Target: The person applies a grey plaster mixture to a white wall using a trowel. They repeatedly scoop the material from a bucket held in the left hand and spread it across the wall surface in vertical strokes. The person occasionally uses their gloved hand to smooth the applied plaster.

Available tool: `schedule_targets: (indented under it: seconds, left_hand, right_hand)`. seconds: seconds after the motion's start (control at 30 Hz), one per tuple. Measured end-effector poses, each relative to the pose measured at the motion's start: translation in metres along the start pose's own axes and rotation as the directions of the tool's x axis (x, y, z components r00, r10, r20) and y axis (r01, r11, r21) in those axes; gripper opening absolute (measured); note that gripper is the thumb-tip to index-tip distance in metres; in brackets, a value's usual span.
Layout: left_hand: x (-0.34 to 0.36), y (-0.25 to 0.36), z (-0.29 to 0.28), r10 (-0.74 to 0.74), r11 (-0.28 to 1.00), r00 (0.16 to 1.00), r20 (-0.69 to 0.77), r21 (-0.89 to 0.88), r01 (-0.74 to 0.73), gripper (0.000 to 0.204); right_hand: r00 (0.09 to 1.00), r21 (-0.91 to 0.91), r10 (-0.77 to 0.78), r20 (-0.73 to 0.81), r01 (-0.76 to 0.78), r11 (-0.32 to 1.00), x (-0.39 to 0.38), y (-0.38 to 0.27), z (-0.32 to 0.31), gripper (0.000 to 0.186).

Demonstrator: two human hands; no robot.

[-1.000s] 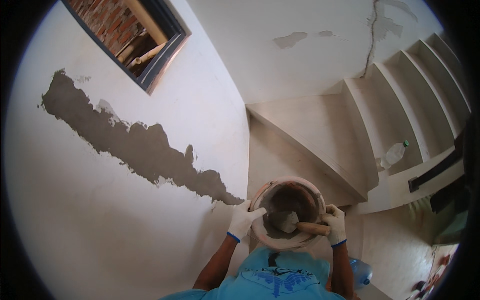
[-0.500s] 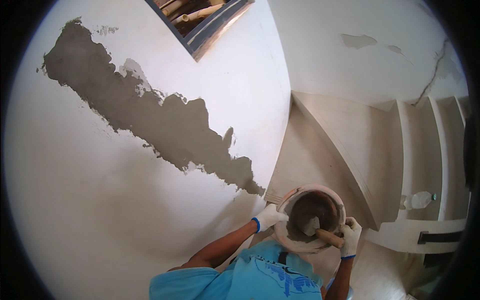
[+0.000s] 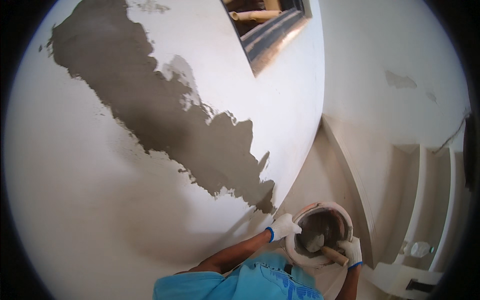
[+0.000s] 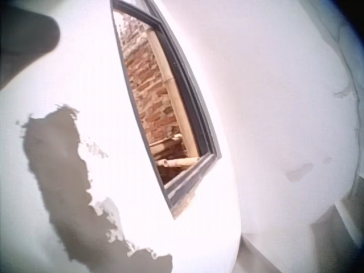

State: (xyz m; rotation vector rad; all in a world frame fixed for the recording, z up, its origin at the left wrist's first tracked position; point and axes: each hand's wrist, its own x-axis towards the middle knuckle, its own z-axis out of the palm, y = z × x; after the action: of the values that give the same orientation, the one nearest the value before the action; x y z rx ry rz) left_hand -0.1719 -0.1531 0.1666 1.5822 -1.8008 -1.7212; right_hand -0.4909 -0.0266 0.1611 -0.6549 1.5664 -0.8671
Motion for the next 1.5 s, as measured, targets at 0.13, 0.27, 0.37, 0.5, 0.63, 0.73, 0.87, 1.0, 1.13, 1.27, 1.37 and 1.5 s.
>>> schedule_targets:
  seconds: [0.13,0.27,0.37,0.5,0.63,0.73,0.87,1.0,1.13,1.27,1.37,1.5]
  left_hand:
    - [-0.019,0.055,-0.016,-0.065,0.995,0.997,0.033,-0.079,0.068,0.061]
    - [-0.05,0.063,-0.016,0.272,0.961,0.901,-0.338,0.147,-0.235,0.06]
    - [-0.09,0.094,-0.034,0.639,0.758,0.68,-0.358,0.443,-0.479,0.056]
    - [-0.159,0.171,-0.069,0.887,0.437,0.35,-0.301,0.793,-0.425,0.056]
    - [-0.218,0.215,-0.093,0.883,0.361,0.289,-0.369,0.929,0.081,0.057]
    - [-0.263,0.229,-0.106,0.933,0.146,0.165,-0.319,0.757,0.637,0.062]
    - [-0.28,0.274,-0.114,0.951,0.273,-0.093,-0.295,0.66,0.699,0.066]
    - [-0.305,0.3,-0.13,0.969,0.199,-0.084,-0.232,0.536,0.821,0.069]
    - [-0.331,0.317,-0.155,0.966,0.149,-0.052,-0.254,0.38,0.913,0.069]
    - [-0.348,0.326,-0.18,0.968,0.104,-0.019,-0.25,0.332,0.937,0.069]
    - [-0.35,0.336,-0.184,0.976,0.095,-0.015,-0.216,0.368,0.925,0.067]
    - [-0.339,0.344,-0.189,0.97,0.054,0.04,-0.24,0.376,0.925,0.062]
  right_hand:
    - [0.995,0.116,-0.025,-0.097,0.036,0.993,0.011,0.005,-0.009,0.023]
    - [0.984,0.103,-0.028,-0.175,0.047,0.994,0.025,0.03,-0.032,0.015]
    - [0.972,-0.024,-0.212,-0.101,0.211,0.977,0.035,0.059,-0.046,0.02]
    - [0.967,-0.163,-0.229,-0.112,0.21,0.964,0.023,0.057,-0.05,0.032]
    - [0.921,-0.253,-0.272,-0.279,0.202,0.946,0.034,0.094,-0.067,0.031]
    - [0.931,0.274,0.137,-0.339,-0.042,0.961,0.021,0.052,-0.058,0.032]
    - [0.934,0.246,0.096,-0.343,-0.009,0.969,0.031,0.068,-0.089,0.031]
    - [0.946,0.499,0.14,-0.292,0.026,0.866,0.026,0.073,-0.101,0.036]
    - [0.936,0.463,0.215,-0.28,-0.065,0.884,0.021,0.053,-0.107,0.04]
    - [0.957,0.337,0.124,-0.262,-0.03,0.941,0.049,0.099,-0.121,0.044]
    - [0.977,0.168,-0.039,-0.208,0.075,0.983,0.076,0.145,-0.13,0.044]
    - [0.99,0.473,-0.049,-0.136,0.108,0.874,0.072,0.12,-0.11,0.038]
